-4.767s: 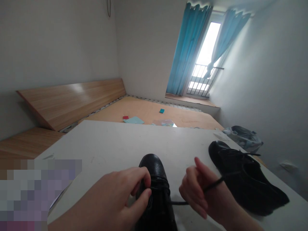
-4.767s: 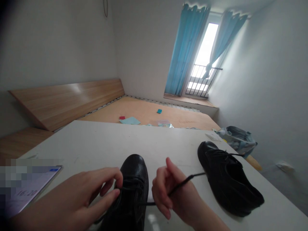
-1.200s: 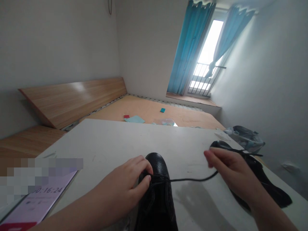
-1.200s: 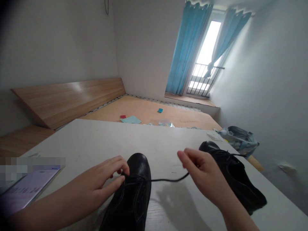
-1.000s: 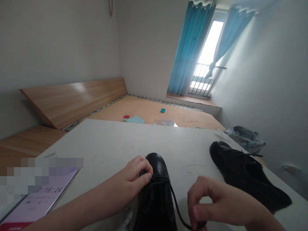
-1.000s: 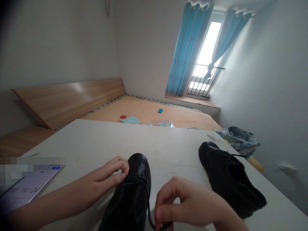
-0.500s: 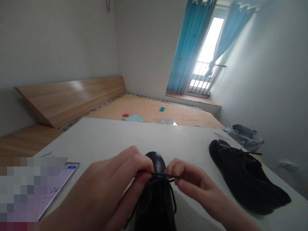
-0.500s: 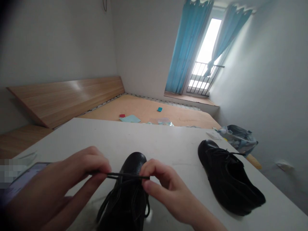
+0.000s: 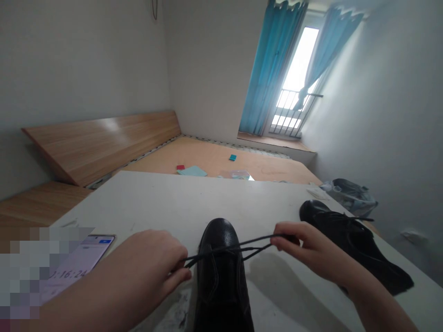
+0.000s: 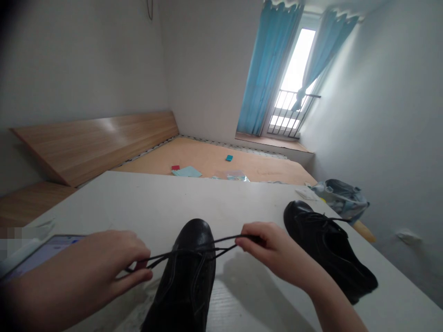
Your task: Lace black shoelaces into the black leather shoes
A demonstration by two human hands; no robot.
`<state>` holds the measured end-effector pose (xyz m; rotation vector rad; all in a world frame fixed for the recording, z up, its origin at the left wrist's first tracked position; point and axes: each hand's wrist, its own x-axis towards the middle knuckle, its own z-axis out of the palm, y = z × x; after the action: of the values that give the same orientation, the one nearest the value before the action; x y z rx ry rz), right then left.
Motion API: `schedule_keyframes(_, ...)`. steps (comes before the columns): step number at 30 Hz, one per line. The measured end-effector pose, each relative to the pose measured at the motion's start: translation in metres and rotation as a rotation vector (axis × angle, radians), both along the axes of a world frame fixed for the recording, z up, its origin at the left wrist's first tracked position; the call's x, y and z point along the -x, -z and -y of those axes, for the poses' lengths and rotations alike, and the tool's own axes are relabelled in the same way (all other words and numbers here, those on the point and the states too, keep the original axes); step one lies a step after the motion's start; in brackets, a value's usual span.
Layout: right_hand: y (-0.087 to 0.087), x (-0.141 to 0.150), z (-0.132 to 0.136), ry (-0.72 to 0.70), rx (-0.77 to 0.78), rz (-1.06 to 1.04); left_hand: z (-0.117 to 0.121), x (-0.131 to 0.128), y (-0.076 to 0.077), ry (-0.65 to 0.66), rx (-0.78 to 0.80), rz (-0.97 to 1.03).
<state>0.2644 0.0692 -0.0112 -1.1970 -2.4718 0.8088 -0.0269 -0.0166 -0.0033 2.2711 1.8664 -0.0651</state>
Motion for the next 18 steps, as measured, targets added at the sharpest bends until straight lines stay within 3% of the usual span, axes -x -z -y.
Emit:
schedule_keyframes(4,0.005,-0.007,-0.009,0.249,-0.028,-0.508,-0.008,0.001,-0.007,-0.046,-0.194,0.094)
schedule_keyframes(8,0.008,-0.001,-0.009,0.316,0.147,-1.012,-0.008,0.005,-0.015,-0.158,-0.378,0.398)
schedule_keyframes(11,0.004,0.005,-0.001,0.281,0.193,-1.086,-0.002,0.005,-0.016,-0.203,-0.440,0.634)
schedule_keyframes(14,-0.004,0.002,0.011,0.303,0.244,-1.145,0.005,-0.002,-0.016,-0.143,-0.405,0.799)
schedule_keyframes(18,-0.010,-0.006,0.022,0.263,0.332,-1.226,0.004,-0.009,-0.012,-0.155,-0.391,0.896)
